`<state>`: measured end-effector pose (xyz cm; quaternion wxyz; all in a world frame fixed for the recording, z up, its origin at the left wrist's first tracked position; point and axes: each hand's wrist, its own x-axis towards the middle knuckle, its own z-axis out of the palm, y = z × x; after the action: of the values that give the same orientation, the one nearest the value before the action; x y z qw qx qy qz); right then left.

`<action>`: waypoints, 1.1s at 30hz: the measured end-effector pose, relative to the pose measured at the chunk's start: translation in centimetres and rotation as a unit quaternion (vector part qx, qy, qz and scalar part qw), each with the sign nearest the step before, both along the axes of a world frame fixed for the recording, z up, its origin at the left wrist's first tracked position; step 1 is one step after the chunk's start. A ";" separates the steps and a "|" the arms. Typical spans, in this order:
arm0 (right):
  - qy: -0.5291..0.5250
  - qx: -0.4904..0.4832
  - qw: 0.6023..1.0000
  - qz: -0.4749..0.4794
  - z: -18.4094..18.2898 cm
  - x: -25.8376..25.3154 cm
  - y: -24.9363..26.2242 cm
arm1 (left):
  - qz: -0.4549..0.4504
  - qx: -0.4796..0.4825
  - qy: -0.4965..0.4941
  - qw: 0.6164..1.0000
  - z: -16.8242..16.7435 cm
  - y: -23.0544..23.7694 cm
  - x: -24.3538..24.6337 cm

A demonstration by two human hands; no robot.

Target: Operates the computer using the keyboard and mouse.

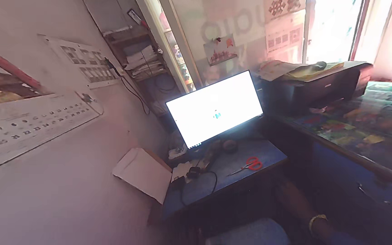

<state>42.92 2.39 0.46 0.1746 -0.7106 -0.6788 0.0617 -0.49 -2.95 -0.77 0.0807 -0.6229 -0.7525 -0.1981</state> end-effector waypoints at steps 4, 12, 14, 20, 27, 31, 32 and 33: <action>0.000 0.003 1.000 -0.001 0.4 0.0 0.1 | 0.004 -0.003 -0.010 1.000 1.0 0.0 0.7; 0.000 -0.010 1.000 -0.003 1.2 -0.4 0.3 | 0.005 0.011 -0.005 1.000 0.6 0.7 0.2; 0.001 -0.011 1.000 -0.004 0.8 -0.3 0.4 | 0.004 0.049 0.021 0.999 -1.8 1.4 -0.8; 0.002 -0.020 1.000 -0.005 0.5 -0.2 0.4 | 0.011 0.016 -0.012 1.000 -0.9 1.2 -0.4; 0.003 -0.016 1.000 -0.011 0.4 -0.2 0.4 | 0.013 0.031 -0.016 0.999 -1.6 1.1 -0.5; 0.002 -0.022 1.000 -0.010 0.6 -0.1 0.5 | 0.009 0.036 -0.024 0.999 -2.1 1.5 -0.7; 0.002 -0.023 1.000 -0.010 0.6 -0.1 0.4 | 0.009 0.035 -0.026 0.999 -2.1 1.5 -0.7; 0.002 -0.024 1.000 -0.011 0.7 -0.2 0.4 | 0.010 0.031 -0.028 0.999 -2.1 1.4 -0.7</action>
<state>42.76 2.77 1.12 0.1595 -0.7216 -0.6693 0.0774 -1.20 -1.52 -2.84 0.0810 -0.6071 -0.7539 -0.2378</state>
